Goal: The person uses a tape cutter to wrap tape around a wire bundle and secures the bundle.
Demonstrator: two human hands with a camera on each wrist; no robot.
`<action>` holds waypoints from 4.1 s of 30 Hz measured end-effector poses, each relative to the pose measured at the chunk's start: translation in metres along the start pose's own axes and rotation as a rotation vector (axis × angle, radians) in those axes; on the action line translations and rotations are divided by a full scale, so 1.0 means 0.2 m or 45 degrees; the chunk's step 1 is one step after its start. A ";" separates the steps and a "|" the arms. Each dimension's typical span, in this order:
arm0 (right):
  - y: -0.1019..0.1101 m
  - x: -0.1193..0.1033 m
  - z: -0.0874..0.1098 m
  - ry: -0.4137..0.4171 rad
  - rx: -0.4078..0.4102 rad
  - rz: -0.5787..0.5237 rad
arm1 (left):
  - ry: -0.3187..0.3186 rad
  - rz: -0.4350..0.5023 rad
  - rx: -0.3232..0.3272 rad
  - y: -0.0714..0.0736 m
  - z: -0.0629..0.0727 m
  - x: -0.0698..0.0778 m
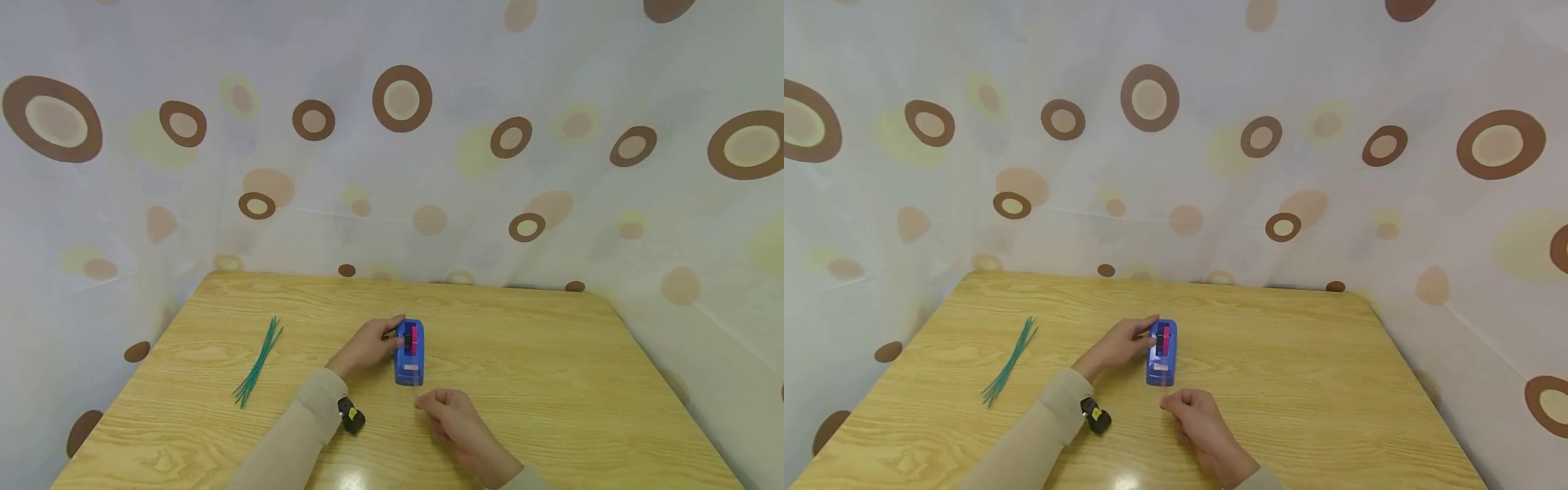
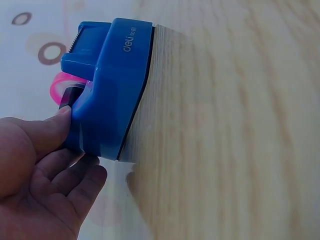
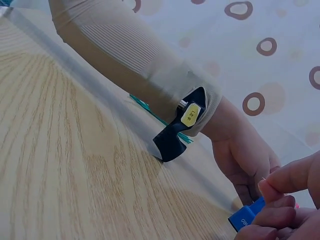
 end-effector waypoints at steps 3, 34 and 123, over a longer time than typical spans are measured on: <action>-0.01 0.01 0.00 0.001 -0.021 -0.016 | -0.007 -0.001 0.001 0.00 0.00 0.01; -0.02 0.01 0.03 0.008 0.010 -0.027 | -0.035 -0.082 0.084 0.11 0.04 0.06; -0.03 0.04 0.05 -0.026 0.017 0.049 | 0.159 -0.268 0.620 0.98 0.64 -0.22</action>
Point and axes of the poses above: each hand's wrist, its own z-axis away from the middle knuckle, its own y-axis out of the back of the hand, x = y × z, the point moved 7 cm from there along -z, towards the middle knuckle, and after that the axes turned 15 degrees about x, right-handed, at the moved point
